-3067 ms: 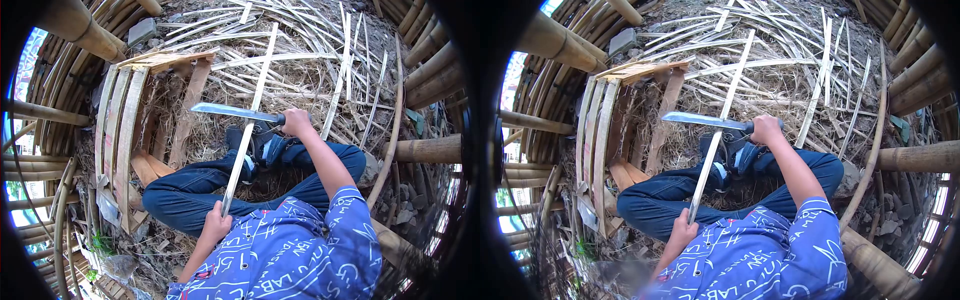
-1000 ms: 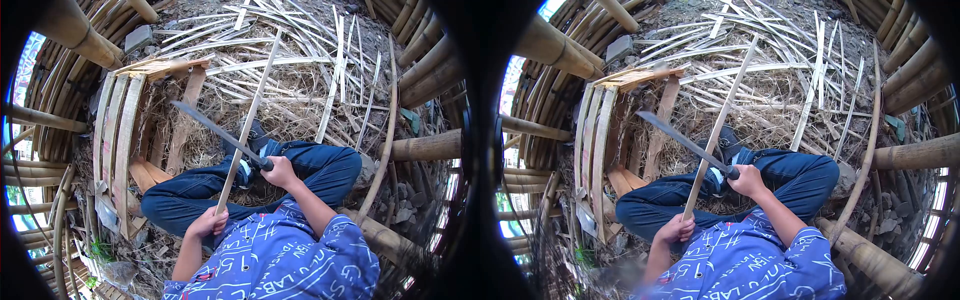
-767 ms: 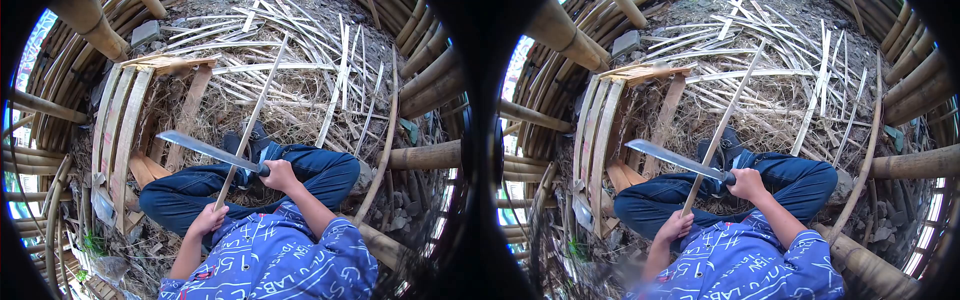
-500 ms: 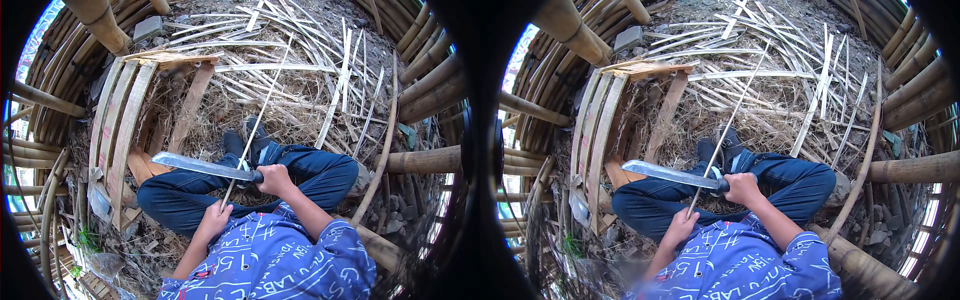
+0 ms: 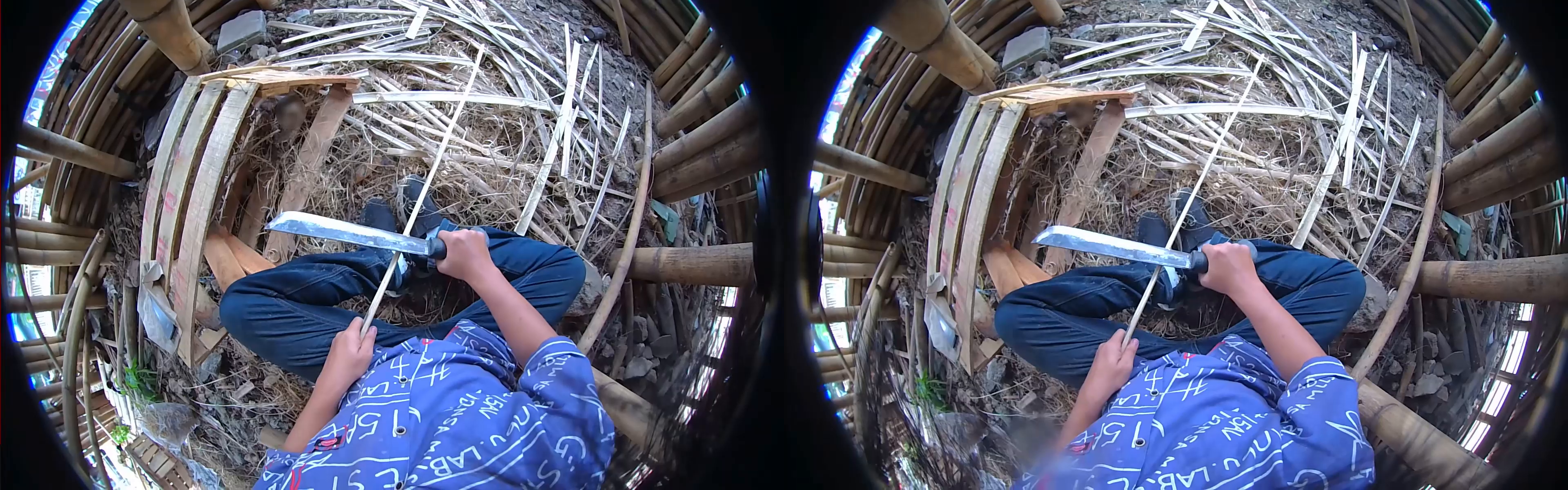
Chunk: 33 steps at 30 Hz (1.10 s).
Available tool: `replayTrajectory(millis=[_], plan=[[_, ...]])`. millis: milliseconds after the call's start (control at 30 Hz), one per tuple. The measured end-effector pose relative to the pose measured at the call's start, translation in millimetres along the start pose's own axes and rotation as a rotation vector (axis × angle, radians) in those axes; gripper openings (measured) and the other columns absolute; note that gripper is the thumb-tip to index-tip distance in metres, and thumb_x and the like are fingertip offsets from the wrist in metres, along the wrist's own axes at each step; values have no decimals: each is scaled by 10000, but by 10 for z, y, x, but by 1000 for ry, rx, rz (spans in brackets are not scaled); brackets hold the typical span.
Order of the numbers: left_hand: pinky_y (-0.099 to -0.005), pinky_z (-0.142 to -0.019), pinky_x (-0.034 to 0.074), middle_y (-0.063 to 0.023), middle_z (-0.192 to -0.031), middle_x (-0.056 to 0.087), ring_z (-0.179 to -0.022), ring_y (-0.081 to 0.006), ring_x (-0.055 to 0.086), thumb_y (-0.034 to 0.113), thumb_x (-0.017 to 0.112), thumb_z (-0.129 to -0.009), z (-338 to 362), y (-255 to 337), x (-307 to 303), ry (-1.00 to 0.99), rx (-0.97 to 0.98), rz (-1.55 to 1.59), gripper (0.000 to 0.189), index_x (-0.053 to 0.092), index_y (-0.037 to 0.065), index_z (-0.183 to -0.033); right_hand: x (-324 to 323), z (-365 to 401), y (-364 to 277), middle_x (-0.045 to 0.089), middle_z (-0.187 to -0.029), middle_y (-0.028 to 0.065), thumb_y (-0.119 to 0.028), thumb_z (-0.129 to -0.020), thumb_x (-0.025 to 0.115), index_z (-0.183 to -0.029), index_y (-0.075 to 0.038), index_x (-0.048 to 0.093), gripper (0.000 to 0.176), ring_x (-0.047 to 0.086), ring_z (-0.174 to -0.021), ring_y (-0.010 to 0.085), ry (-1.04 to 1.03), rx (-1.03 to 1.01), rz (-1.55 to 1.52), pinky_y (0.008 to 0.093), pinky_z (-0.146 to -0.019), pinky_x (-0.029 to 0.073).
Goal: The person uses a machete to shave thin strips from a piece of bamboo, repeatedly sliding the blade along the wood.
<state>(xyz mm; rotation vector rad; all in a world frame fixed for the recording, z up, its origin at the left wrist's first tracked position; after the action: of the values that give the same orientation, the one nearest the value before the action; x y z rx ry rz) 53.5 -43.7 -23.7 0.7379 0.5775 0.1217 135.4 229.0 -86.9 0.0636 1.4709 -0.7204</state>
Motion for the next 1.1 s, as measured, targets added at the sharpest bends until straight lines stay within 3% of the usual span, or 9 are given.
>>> replayTrajectory(millis=[133,267,467,667,733,800,900,1000,1100], plan=[[-520,-632,425,-287,-716,575,-759,-494,566,238,523,-934,-4,-51,13,-14,11,-12,273,478,-13,-838,9,-52,41,656,-699,134,-266,-609,691,-754,-103,630,227,661,-694,323,38,22,6,435,-642,514],[-526,-637,423,-291,-722,577,-764,-492,568,236,514,-939,14,-58,-7,-31,15,-33,268,478,-12,-842,-56,-268,310,672,-760,151,-284,-645,680,-775,-105,667,222,666,-760,347,49,223,-17,447,-717,530],[-541,-640,426,-296,-727,583,-765,-492,572,233,513,-940,33,-19,6,-8,25,-68,261,477,-11,-855,-153,-583,671,683,-837,149,-259,-654,677,-839,-125,692,229,659,-836,349,59,229,121,456,-783,526],[-538,-631,433,-291,-716,586,-755,-493,574,232,522,-935,153,9,-17,-19,9,-84,258,484,-16,-876,-273,-984,1134,686,-954,198,-272,-700,651,-925,-48,688,319,665,-935,344,93,578,81,432,-864,519],[-483,-580,416,-275,-700,572,-721,-481,567,212,536,-932,174,-18,-15,2,17,-61,233,500,-14,-882,-292,-1047,1203,678,-987,209,-257,-712,637,-933,-35,687,318,660,-941,352,34,567,94,436,-859,519],[-440,-565,422,-243,-670,571,-628,-415,581,193,571,-909,133,-79,-28,36,21,-65,222,505,-18,-884,-374,-1093,1085,675,-1000,212,-240,-718,614,-937,-28,685,313,657,-948,359,-36,543,131,444,-860,516],[-336,-544,402,-115,-644,523,-581,-154,462,115,651,-833,123,-123,-50,-30,-9,56,202,495,-7,-875,-248,-947,990,679,-903,221,-222,-707,604,-890,-28,690,280,658,-886,385,79,482,44,465,-811,522],[-291,-549,406,-57,-680,523,-599,-139,493,63,658,-819,180,-65,-148,-204,70,247,210,487,20,-934,-106,-536,665,663,-789,226,-228,-700,623,-798,-47,686,215,650,-797,406,212,336,-168,484,-738,518],[-232,-462,393,2,-681,505,-517,-82,488,60,671,-830,232,-64,-278,-406,-58,586,268,461,52,-995,-87,-31,208,651,-730,204,-247,-683,667,-763,-82,676,183,638,-739,403,119,280,-356,482,-689,512]])
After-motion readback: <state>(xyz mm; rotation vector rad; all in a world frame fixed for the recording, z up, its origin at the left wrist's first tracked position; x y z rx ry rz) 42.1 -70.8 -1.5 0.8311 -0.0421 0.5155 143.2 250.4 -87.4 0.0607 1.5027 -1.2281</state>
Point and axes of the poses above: each hand's wrist, its own z-axis away from the middle knuckle, its own x-axis out of the palm, y = z × x, the point moved 1 cm from there along -z, towards the middle knuckle
